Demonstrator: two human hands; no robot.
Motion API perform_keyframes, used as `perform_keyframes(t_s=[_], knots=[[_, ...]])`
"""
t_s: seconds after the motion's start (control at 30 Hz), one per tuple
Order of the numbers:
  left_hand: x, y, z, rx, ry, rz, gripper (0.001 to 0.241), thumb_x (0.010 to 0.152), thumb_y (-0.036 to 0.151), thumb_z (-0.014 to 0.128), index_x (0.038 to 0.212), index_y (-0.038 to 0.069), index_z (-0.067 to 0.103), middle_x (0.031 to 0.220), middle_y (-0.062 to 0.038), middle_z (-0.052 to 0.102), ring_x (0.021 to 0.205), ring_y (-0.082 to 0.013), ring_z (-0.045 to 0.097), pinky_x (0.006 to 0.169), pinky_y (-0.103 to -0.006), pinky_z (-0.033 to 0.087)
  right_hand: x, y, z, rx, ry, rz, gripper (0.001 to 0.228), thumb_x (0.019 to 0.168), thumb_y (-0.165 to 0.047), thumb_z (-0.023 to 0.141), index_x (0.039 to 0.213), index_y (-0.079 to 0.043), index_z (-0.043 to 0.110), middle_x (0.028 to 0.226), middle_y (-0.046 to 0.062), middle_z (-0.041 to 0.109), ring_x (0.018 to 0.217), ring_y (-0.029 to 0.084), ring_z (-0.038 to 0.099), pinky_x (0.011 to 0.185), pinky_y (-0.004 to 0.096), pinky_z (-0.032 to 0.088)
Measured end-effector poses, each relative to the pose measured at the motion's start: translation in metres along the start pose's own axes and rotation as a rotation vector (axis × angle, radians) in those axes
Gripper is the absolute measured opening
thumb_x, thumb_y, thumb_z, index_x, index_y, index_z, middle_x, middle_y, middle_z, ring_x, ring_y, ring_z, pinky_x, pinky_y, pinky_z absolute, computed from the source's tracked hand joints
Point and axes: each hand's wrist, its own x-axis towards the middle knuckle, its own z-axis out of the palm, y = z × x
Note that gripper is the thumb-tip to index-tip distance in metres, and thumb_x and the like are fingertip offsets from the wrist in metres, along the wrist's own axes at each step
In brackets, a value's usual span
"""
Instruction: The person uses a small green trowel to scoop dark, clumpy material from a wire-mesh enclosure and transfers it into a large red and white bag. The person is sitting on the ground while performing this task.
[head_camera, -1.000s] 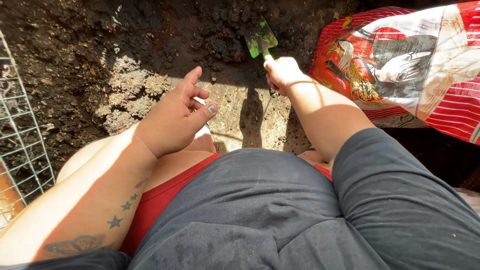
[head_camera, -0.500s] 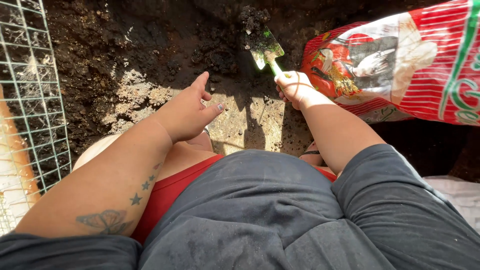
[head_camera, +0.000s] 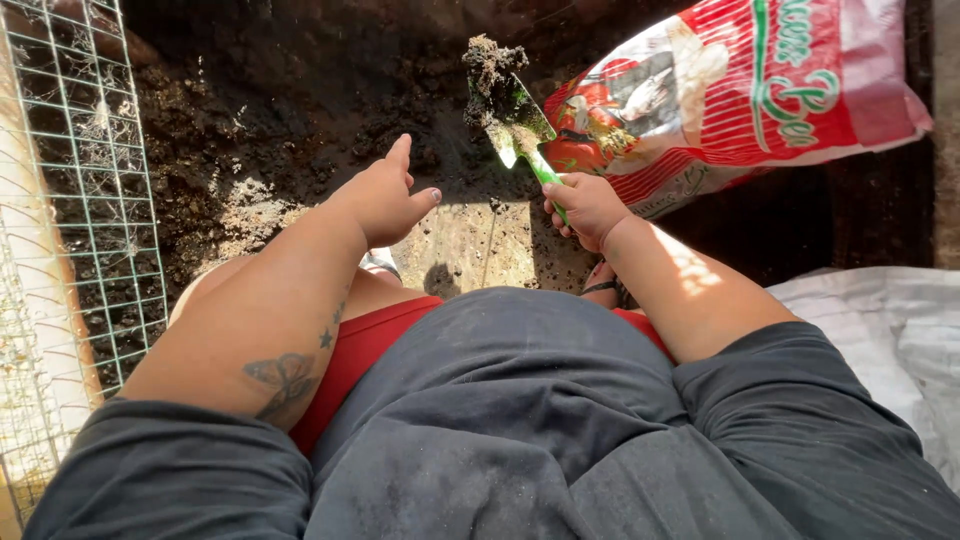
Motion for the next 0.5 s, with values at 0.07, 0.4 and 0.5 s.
perform_keyframes(t_s=[0.07,0.4,0.5], knots=[[0.003,0.001,0.005,0.023,0.022,0.039,0.083,0.1,0.039,0.057,0.165,0.008,0.015,0.142,-0.013,0.06,0.133,-0.0337,0.057,0.109,-0.0512,0.045,-0.017,-0.002,-0.008,-0.019,-0.036,-0.041,0.048,0.1,-0.019,0.058,0.136,0.013,0.051,0.076,0.009,0.059,0.056,0.01,0.055,0.046,0.024,0.047],[-0.003,0.014,0.017,0.079,0.06,0.123,0.085,0.102,0.039,0.055,0.165,0.005,0.009,0.145,-0.016,0.059,0.136,-0.0379,0.053,0.113,-0.0536,0.043,-0.055,0.017,-0.042,0.148,0.073,-0.106,0.041,0.097,-0.016,0.064,0.131,0.007,0.058,0.072,0.012,0.06,0.047,0.011,0.055,0.033,0.022,0.044],[-0.009,0.022,0.017,0.095,0.051,0.133,0.085,0.102,0.038,0.054,0.165,0.005,0.009,0.146,-0.016,0.058,0.137,-0.0373,0.053,0.113,-0.0534,0.043,-0.051,0.027,-0.05,0.178,0.11,-0.111,0.037,0.098,-0.017,0.064,0.126,0.006,0.06,0.072,0.013,0.061,0.045,0.011,0.055,0.032,0.021,0.043]])
